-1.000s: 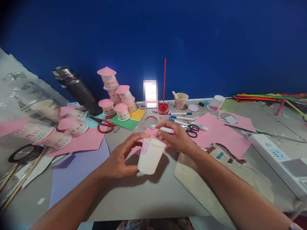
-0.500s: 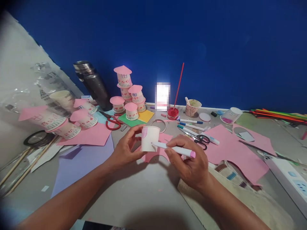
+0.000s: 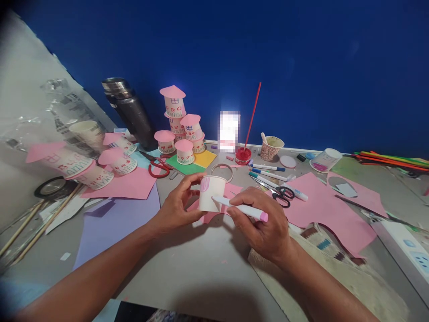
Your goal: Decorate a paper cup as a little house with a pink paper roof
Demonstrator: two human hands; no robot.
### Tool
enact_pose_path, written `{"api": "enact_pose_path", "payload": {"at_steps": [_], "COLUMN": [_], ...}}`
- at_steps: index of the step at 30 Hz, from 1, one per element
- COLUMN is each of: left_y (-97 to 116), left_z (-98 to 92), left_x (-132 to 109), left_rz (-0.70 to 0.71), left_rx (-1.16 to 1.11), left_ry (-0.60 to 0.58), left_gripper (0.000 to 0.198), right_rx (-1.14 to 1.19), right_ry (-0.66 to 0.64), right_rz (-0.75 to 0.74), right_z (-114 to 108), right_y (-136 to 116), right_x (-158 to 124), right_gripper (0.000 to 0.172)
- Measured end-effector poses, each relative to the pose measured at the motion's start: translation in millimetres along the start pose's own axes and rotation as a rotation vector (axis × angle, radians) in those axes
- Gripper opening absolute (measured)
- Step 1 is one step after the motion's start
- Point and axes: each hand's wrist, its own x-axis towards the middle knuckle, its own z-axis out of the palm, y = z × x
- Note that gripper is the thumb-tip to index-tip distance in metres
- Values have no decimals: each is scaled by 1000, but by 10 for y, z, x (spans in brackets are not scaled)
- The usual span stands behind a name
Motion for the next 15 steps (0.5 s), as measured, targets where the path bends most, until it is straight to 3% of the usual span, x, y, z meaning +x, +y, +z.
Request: {"api": "enact_pose_path", "payload": {"at_steps": [15], "left_y": [16], "left_z": [-2], "left_x": [11], "left_rz": [-24], "left_rx": [-41], "left_ry": [-6], "left_gripper": [80], "right_rx": [39], "right_ry": [-44], "right_rz": [-12], "right_z": [-12], "right_y": [10], "right_x": [-19], "right_gripper": [11]}}
